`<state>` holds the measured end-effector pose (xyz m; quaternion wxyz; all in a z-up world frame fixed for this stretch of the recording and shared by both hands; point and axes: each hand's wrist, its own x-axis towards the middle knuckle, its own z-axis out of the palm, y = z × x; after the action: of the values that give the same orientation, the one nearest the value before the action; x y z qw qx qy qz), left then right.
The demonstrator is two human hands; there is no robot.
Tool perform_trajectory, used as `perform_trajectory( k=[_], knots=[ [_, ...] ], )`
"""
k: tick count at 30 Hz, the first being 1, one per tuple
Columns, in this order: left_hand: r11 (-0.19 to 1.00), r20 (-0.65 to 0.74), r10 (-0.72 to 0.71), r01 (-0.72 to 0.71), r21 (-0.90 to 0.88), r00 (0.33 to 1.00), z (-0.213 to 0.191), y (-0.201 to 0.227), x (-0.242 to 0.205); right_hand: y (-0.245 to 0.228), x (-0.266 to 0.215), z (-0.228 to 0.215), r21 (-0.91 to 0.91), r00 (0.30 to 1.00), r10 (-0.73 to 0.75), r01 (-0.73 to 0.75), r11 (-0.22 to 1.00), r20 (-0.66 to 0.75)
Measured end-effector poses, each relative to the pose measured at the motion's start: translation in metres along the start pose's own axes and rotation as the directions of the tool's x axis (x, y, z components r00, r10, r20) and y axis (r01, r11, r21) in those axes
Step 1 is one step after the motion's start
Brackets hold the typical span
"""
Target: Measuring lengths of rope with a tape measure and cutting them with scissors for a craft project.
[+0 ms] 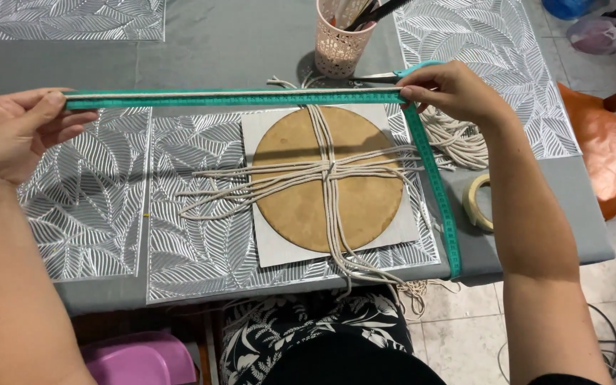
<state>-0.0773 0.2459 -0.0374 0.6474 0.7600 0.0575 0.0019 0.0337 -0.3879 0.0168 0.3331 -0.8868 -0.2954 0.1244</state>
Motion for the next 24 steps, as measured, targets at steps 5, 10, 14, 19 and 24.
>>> perform_trajectory(
  k=[5,10,14,19,24],
  knots=[
    [0.998,-0.015,0.039,-0.038,0.041,0.999,-0.019,-0.007,-0.005,-0.004,0.001,0.0,0.005,0.998,-0.06,0.06,0.998,-0.035],
    [0.999,-0.017,0.002,-0.001,0.043,1.0,-0.03,-0.017,-0.007,-0.007,0.002,0.003,-0.011,0.995,-0.082,0.082,0.997,-0.048],
    [0.998,-0.018,0.009,-0.008,0.057,1.0,-0.034,-0.023,-0.007,-0.012,0.002,0.003,0.133,0.999,-0.039,0.043,0.99,-0.031],
    [1.0,-0.003,0.005,-0.005,0.021,1.0,-0.045,-0.034,-0.006,0.003,0.005,0.001,0.213,0.998,-0.061,0.054,0.976,0.024],
    [1.0,-0.01,-0.012,0.012,0.025,1.0,-0.049,-0.04,-0.007,-0.006,0.005,0.002,0.191,0.998,-0.058,0.057,0.98,0.003]
  ],
)
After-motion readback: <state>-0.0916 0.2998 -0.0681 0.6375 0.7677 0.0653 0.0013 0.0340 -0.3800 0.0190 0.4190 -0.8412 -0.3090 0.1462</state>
